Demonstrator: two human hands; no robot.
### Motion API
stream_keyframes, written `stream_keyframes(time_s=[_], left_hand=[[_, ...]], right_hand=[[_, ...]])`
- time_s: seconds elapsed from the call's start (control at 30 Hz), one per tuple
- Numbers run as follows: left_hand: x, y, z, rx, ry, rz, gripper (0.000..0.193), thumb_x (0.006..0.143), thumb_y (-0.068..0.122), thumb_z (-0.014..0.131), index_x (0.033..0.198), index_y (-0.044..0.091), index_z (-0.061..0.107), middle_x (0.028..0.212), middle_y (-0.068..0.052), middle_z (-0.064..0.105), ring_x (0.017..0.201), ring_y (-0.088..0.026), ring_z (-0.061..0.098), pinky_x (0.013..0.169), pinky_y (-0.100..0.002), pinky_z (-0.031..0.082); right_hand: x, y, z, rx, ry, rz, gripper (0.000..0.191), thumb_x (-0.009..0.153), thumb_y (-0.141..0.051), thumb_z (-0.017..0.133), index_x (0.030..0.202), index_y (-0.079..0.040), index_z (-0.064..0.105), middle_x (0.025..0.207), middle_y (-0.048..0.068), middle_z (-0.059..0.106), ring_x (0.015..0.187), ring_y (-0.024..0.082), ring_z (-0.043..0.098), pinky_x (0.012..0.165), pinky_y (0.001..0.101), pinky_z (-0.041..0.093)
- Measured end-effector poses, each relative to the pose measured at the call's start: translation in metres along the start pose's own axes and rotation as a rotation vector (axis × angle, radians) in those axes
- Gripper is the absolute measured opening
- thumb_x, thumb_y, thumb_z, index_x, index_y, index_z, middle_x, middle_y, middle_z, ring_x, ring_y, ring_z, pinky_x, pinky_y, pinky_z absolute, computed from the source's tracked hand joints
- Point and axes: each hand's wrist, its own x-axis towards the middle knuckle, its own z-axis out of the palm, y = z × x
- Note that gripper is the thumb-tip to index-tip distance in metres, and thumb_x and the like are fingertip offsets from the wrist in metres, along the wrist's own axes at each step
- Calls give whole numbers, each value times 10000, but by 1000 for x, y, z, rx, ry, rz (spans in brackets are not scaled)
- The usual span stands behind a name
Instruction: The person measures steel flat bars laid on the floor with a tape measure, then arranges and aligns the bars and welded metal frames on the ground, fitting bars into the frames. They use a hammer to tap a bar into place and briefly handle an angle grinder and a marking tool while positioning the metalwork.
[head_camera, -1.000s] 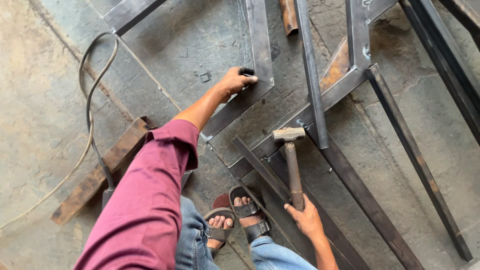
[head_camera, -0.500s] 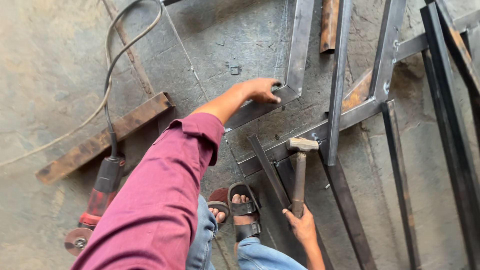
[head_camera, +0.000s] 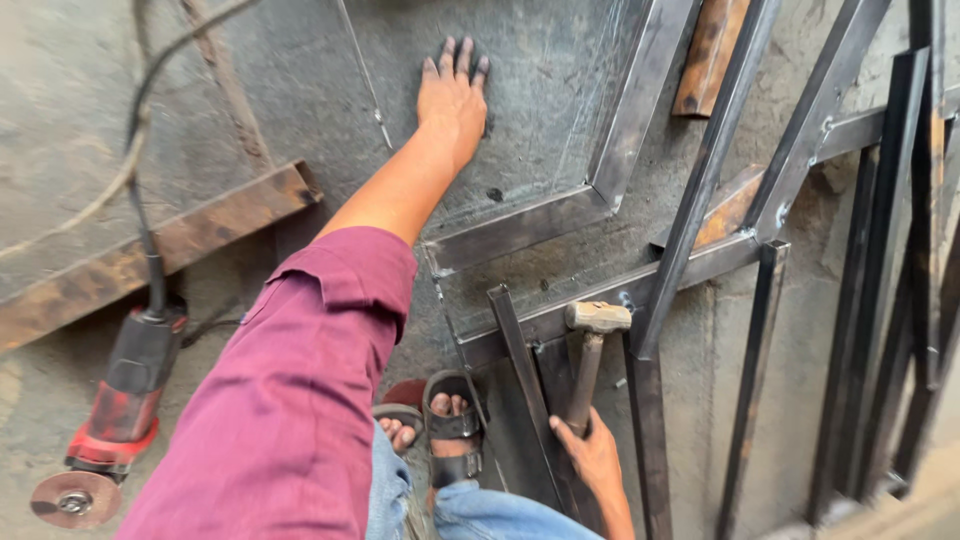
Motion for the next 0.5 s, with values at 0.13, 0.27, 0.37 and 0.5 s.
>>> stream_keyframes(time_s=[0.13,0.27,0.37,0.5], left_hand=[[10,7,12,64,-13,-21,820,960,200,596,1642,57,163,1709,-199,36,1550,-452,75,1190,-620,200],[13,2,23,36,-21,-9,807,957,173,572,1641,60,161,1705,-204,32,1547,-451,72,1202,-609,185],[12,-6,28,31,117,26,773,994,191,599,1641,61,195,1706,-218,71,1546,-459,108,1191,-632,206],[6,-10,24,128,-60,51,1273,708,454,889,1648,37,140,1698,-234,47,1557,-428,84,1198,-572,207]], right_hand=[[15,-23,-6,7,16,24,460,795,-404,793,1045,-35,681,692,90,711,579,199,636,584,392,507],[21,-37,-5,-51,67,11,441,842,-435,774,944,-17,677,624,125,642,572,218,607,585,404,487],[19,-34,0,-1,24,103,427,882,-439,722,998,-40,627,627,145,617,553,258,592,573,427,478],[19,-12,14,13,102,-55,465,947,-465,646,1092,-31,564,777,225,677,732,377,677,693,471,524]])
